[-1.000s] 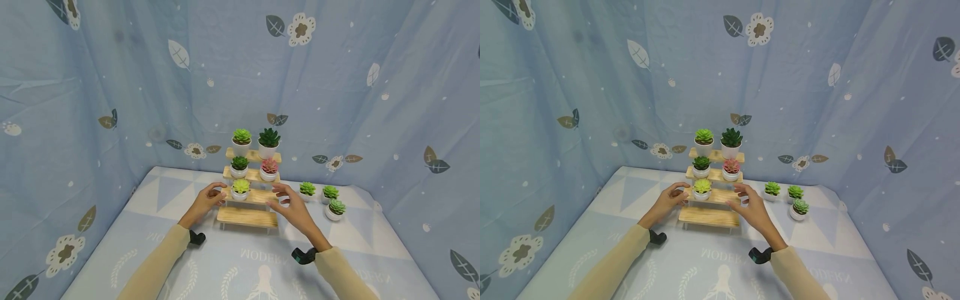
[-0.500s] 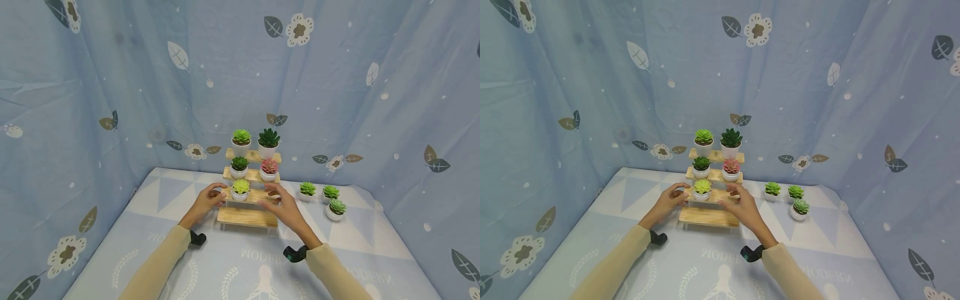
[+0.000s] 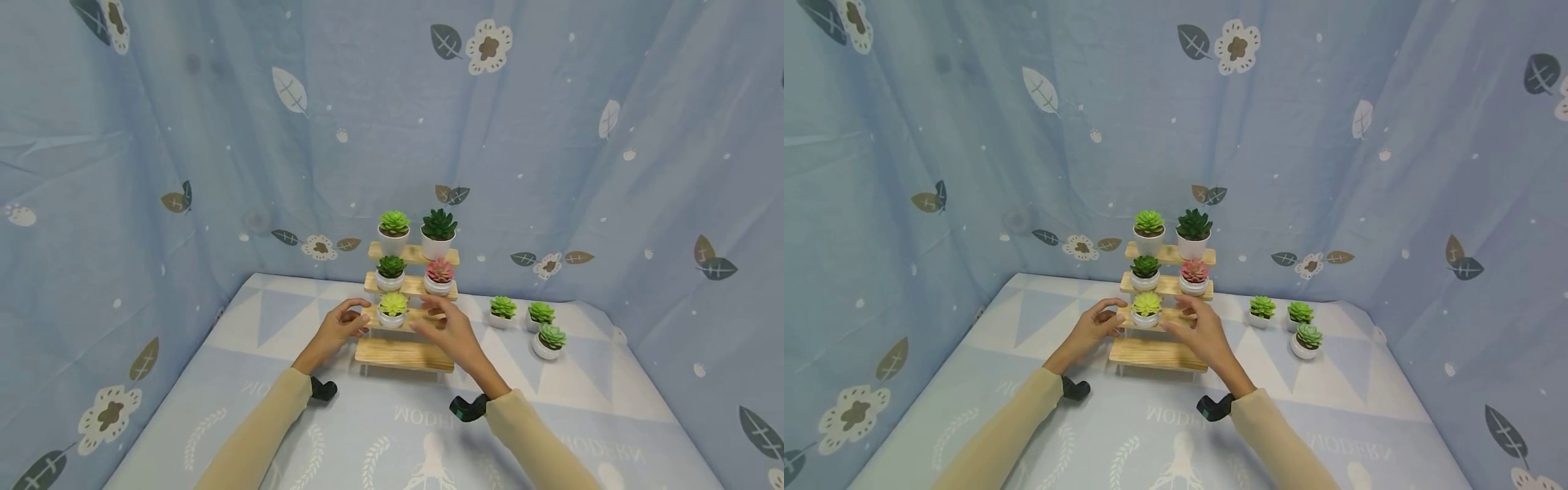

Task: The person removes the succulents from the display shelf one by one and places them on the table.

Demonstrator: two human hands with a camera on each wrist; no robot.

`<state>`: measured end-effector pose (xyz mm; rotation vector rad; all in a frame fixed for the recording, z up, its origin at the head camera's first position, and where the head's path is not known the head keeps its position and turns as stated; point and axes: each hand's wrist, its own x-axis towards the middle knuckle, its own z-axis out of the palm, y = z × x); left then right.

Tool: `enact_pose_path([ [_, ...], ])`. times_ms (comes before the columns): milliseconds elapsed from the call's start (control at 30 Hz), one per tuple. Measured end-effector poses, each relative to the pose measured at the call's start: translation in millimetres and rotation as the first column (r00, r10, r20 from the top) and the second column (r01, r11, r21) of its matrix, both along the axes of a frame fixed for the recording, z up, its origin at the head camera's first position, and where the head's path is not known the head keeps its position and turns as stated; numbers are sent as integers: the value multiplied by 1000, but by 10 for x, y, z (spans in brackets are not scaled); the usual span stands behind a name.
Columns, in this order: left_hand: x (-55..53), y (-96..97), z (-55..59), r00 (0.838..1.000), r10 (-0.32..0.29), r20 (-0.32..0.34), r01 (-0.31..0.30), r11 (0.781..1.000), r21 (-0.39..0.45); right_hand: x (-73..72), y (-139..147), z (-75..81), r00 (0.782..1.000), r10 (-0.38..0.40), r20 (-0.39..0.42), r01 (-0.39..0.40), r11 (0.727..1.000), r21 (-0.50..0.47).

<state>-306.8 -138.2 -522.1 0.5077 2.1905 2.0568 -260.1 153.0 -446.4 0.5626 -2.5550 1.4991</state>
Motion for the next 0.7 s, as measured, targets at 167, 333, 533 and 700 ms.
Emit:
enact_pose_path([
  [167,-7,-3,9,1000,-8,0,8,1000,13,-41,-60,-7,1000,3,3,-3,1000,22],
  [333,-11,-5,15,1000,-9,11,9,1000,18,-87,-104,-46,1000,-10,16,10,999,39],
  [533,-16,1,22,1000,-5,20,4,1000,28,-141,-190,-71,1000,-21,23,20,999,48],
  [700,-12,2,18,1000,-1,19,0,1000,29,-134,-258,-58,999,-9,35,9,1000,27],
])
